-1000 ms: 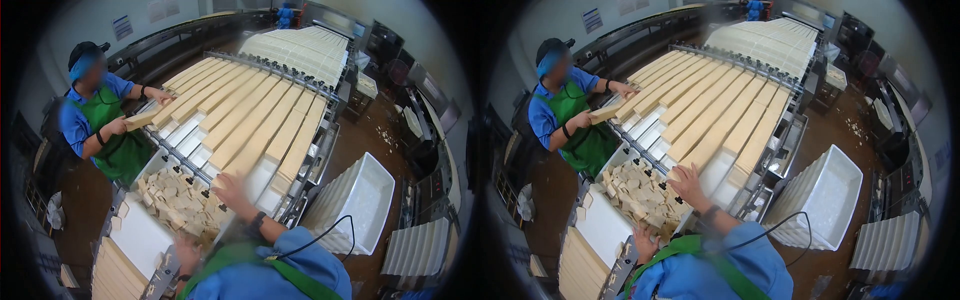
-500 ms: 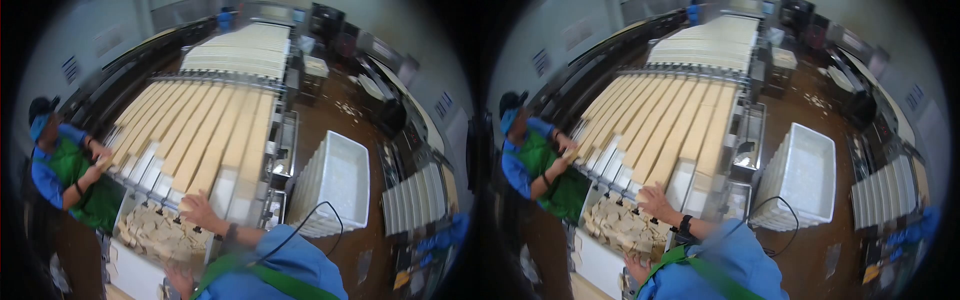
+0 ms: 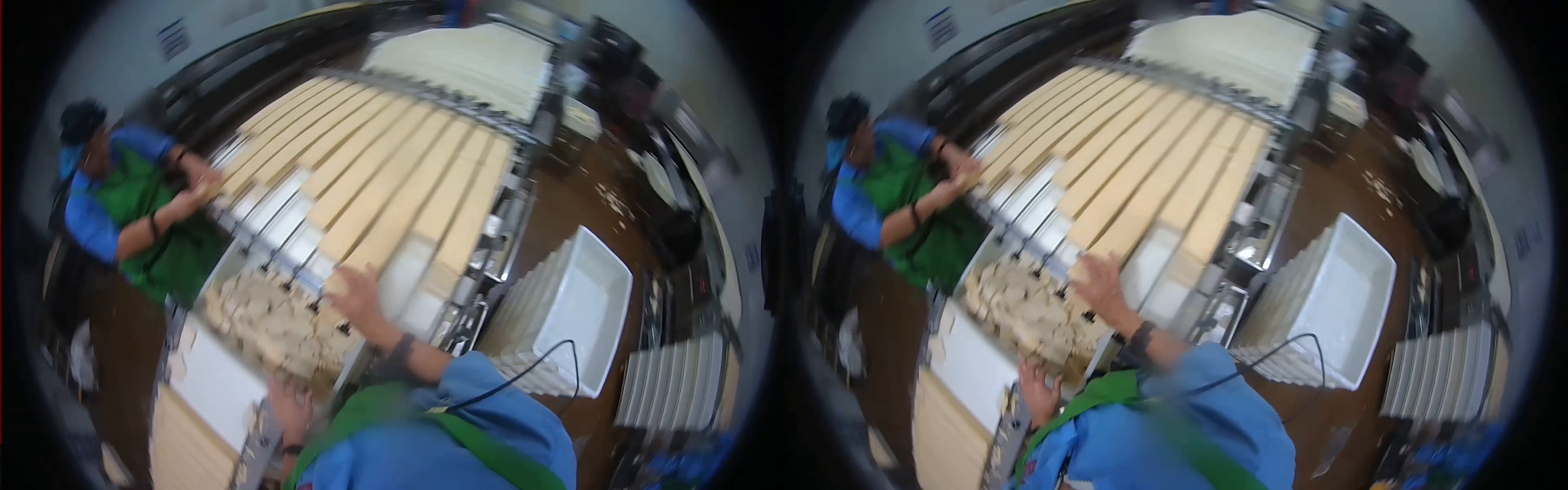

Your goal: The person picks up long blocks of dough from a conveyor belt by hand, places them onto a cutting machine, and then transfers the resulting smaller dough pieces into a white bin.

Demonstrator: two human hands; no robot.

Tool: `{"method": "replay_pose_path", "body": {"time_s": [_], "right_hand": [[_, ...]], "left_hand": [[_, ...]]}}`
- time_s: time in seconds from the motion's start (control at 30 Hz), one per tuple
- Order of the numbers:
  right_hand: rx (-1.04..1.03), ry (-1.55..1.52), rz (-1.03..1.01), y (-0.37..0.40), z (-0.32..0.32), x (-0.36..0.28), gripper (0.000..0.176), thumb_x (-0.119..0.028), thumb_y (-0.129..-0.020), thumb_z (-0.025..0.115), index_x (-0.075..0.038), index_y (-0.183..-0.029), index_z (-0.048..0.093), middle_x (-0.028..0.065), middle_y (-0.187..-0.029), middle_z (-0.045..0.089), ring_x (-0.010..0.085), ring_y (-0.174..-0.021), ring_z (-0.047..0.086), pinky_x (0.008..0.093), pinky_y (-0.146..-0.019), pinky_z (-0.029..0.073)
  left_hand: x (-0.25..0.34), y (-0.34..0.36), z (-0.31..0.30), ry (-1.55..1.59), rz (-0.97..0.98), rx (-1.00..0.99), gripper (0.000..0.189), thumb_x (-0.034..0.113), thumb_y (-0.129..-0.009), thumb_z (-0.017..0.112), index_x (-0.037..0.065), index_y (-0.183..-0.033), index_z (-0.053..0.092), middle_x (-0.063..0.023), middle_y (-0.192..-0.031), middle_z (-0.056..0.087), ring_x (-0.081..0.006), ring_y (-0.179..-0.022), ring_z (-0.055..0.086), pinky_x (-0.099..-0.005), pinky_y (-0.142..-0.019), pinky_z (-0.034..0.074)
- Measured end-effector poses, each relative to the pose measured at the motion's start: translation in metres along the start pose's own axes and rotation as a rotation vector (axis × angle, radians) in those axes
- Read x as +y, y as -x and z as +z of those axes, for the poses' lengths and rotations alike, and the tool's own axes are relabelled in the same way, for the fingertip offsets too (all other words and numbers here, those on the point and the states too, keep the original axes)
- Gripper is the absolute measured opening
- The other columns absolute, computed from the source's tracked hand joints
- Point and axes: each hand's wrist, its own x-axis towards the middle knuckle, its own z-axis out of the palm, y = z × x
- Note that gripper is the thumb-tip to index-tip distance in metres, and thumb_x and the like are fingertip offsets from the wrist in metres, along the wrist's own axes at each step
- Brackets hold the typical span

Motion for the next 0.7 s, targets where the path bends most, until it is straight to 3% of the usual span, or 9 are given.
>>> {"method": "replay_pose_path", "body": {"time_s": [0.03,0.07,0.13,0.23,0.3,0.37,0.7], "right_hand": [[0.024,-0.105,0.126,-0.005,-0.003,-0.007,0.041,-0.027,-0.089,0.08,-0.007,-0.123,0.071,0.0171,-0.141,0.059,0.0348,-0.135,0.054,0.0694,-0.122,0.025],[0.031,-0.098,0.119,-0.006,-0.001,-0.008,0.049,-0.027,-0.087,0.081,-0.003,-0.127,0.068,0.0163,-0.137,0.061,0.0343,-0.133,0.056,0.0694,-0.12,0.028],[0.032,0.092,-0.078,-0.002,0.002,0.001,0.04,-0.025,-0.086,0.083,-0.006,-0.119,0.072,0.0169,-0.137,0.063,0.0355,-0.129,0.058,0.0696,-0.119,0.03],[-0.057,0.165,-0.118,-0.003,0.001,0.004,0.023,-0.024,-0.087,0.081,-0.021,-0.109,0.077,0.0156,-0.14,0.061,0.0348,-0.131,0.057,0.0706,-0.119,0.029],[-0.14,0.146,-0.116,-0.011,-0.012,-0.005,0.022,-0.023,-0.087,0.08,-0.021,-0.109,0.077,0.0146,-0.141,0.06,0.0339,-0.133,0.056,0.0713,-0.119,0.028],[-0.21,0.152,-0.11,-0.014,-0.014,-0.008,0.021,-0.023,-0.088,0.079,-0.022,-0.109,0.077,0.0136,-0.142,0.059,0.0331,-0.135,0.054,0.072,-0.12,0.027],[-0.21,0.209,-0.13,-0.015,-0.008,-0.008,0.014,-0.02,-0.091,0.076,-0.021,-0.105,0.078,0.0108,-0.139,0.06,0.0313,-0.136,0.054,0.0728,-0.12,0.025]], "left_hand": [[0.0,-0.001,-0.001,0.014,-0.002,0.013,0.047,0.034,-0.08,0.084,0.006,-0.116,0.073,-0.0175,-0.13,0.063,-0.0492,-0.145,0.044,-0.0642,-0.125,0.028],[0.001,-0.002,-0.003,0.028,-0.006,0.025,0.045,0.034,-0.08,0.084,0.006,-0.113,0.073,-0.0168,-0.131,0.063,-0.0488,-0.145,0.044,-0.0636,-0.125,0.028],[-0.005,-0.001,-0.002,0.022,-0.02,-0.021,0.044,0.033,-0.08,0.083,0.008,-0.114,0.072,-0.0163,-0.139,0.061,-0.0453,-0.151,0.037,-0.06,-0.127,0.026],[-0.003,-0.002,-0.002,0.047,-0.055,0.008,0.042,0.034,-0.08,0.084,0.007,-0.111,0.073,-0.0168,-0.134,0.063,-0.0448,-0.15,0.041,-0.0608,-0.127,0.028],[-0.004,-0.001,-0.002,0.047,-0.091,0.033,0.041,0.035,-0.08,0.084,0.006,-0.107,0.074,-0.0178,-0.131,0.064,-0.0455,-0.149,0.043,-0.0617,-0.126,0.029],[-0.003,-0.001,-0.003,0.041,-0.088,0.001,0.04,0.033,-0.081,0.083,0.006,-0.11,0.075,-0.0161,-0.133,0.063,-0.0428,-0.151,0.039,-0.0566,-0.128,0.027],[-0.002,-0.002,-0.009,0.046,-0.124,-0.011,0.037,0.029,-0.08,0.084,0.005,-0.107,0.075,-0.0142,-0.131,0.063,-0.0391,-0.152,0.04,-0.0533,-0.13,0.027]]}}
